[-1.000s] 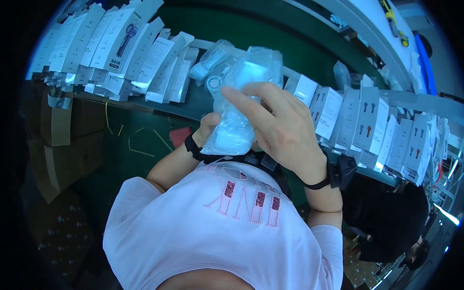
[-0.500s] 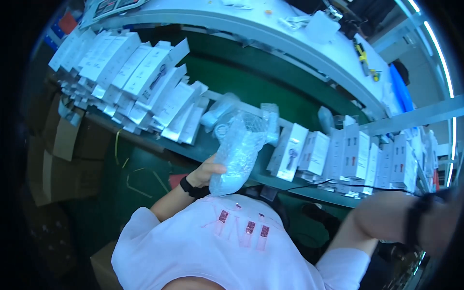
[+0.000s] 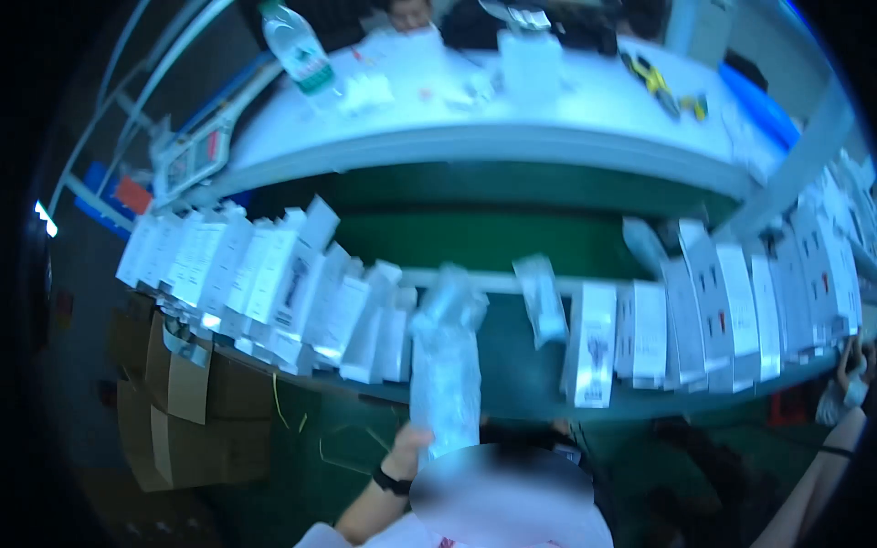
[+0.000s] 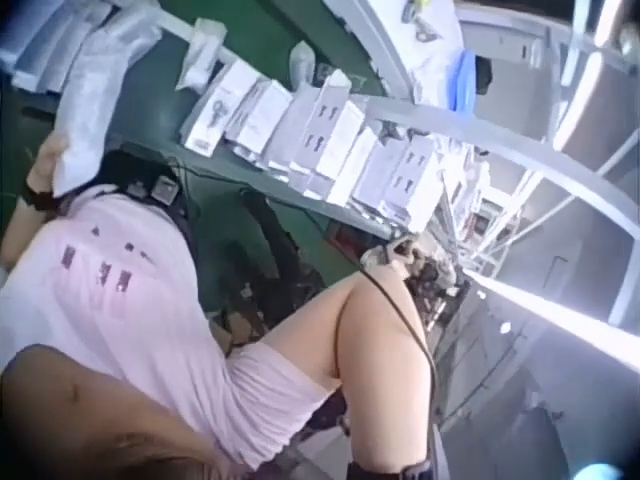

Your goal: Packaging electronic products by wrapping them in bubble wrap, placing them into boxes along with manuals, and organizing them on the assembly line.

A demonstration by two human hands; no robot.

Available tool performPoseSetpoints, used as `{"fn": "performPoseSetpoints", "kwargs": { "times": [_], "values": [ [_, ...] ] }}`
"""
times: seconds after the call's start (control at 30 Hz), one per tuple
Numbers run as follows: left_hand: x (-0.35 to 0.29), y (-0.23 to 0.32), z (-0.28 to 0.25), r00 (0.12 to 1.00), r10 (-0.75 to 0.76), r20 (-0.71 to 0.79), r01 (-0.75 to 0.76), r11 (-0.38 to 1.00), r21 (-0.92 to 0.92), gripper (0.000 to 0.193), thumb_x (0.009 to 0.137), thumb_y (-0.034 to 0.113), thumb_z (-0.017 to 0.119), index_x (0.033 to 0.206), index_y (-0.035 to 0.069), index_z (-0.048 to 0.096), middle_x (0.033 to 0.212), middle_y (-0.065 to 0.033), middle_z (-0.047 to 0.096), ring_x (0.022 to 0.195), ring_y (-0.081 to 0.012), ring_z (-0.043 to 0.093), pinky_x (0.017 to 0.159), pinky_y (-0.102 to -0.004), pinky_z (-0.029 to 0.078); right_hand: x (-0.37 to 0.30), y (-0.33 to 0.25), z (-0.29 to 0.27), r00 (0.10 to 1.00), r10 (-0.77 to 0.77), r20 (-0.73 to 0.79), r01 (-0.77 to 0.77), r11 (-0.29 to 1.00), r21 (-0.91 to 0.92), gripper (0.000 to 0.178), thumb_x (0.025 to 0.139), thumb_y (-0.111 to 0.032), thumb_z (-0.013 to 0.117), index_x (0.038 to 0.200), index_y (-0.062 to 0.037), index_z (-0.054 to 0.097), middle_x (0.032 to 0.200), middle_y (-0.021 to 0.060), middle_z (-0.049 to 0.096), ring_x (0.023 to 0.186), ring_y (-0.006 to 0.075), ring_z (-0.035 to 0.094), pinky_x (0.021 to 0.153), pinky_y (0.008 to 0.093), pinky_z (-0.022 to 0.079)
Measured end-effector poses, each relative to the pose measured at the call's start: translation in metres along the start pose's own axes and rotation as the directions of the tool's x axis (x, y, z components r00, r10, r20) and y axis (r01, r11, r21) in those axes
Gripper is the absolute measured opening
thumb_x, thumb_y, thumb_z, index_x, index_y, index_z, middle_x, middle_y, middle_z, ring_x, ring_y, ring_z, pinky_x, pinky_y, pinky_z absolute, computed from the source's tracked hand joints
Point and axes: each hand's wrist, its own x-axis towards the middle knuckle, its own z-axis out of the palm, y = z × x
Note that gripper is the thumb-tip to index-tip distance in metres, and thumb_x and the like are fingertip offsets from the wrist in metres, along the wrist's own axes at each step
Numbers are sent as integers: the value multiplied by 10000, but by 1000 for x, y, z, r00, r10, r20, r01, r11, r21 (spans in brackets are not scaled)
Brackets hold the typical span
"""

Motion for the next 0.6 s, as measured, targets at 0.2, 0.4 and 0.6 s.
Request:
{"fn": "performPoseSetpoints", "kwargs": {
  "times": [0.2,0.4,0.6],
  "values": [
    [-18,-21,5,968,-232,-98,228,972,-55,725,742,348,674,1307,-35,431,1125,-201,604,965,-279,631,859,-389,517,-48,-38,60,973,70,-220,-6,960,280,600,906,-442,535,1293,6,432,1256,189,452,1095,327,442,909,431,352],
    [15,-22,25,929,-356,106,368,919,-141,745,745,363,671,1319,-40,417,1103,-241,600,992,-358,621,883,-426,505,-57,-39,72,978,105,-181,31,783,621,573,897,-431,561,1250,12,478,1183,185,514,1008,304,511,840,404,420],
    [24,6,66,934,-220,283,246,967,-62,721,753,212,705,1368,2,392,1210,-128,573,1116,-233,559,989,-368,423,-58,-42,89,984,91,-153,83,527,846,547,887,-421,587,1206,19,525,1109,181,576,921,280,580,771,377,488]
  ]
}}
